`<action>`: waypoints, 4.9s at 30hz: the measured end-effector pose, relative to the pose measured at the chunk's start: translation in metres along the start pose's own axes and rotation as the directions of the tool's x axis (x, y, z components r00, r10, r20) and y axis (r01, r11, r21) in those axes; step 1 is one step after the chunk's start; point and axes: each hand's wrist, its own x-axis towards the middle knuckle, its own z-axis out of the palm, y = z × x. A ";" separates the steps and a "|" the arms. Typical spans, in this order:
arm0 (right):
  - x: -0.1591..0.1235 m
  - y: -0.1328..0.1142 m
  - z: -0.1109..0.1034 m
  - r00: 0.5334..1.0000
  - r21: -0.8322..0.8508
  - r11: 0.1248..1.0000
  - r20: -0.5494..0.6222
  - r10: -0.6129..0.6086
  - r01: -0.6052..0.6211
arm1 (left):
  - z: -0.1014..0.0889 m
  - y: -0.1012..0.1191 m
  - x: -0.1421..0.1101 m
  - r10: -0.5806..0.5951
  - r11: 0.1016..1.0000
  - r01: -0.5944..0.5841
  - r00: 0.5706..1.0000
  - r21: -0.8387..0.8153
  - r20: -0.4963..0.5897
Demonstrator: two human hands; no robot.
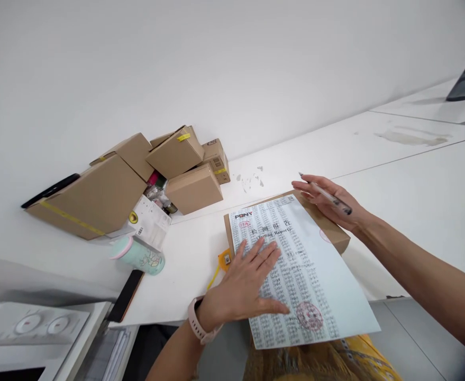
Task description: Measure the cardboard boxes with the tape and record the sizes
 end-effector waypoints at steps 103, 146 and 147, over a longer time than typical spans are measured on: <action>0.034 0.015 0.034 0.991 -0.751 0.658 -0.038 -0.130 0.057 | -0.060 -0.096 0.186 -0.188 0.755 0.219 0.975 -0.618 0.116; 0.034 0.014 0.034 0.987 -0.771 0.635 -0.064 -0.144 0.042 | -0.063 -0.094 0.185 -0.193 0.774 0.240 0.971 -0.585 0.143; 0.035 0.014 0.034 0.987 -0.774 0.632 -0.064 -0.147 0.044 | -0.063 -0.094 0.185 -0.192 0.773 0.239 0.971 -0.587 0.142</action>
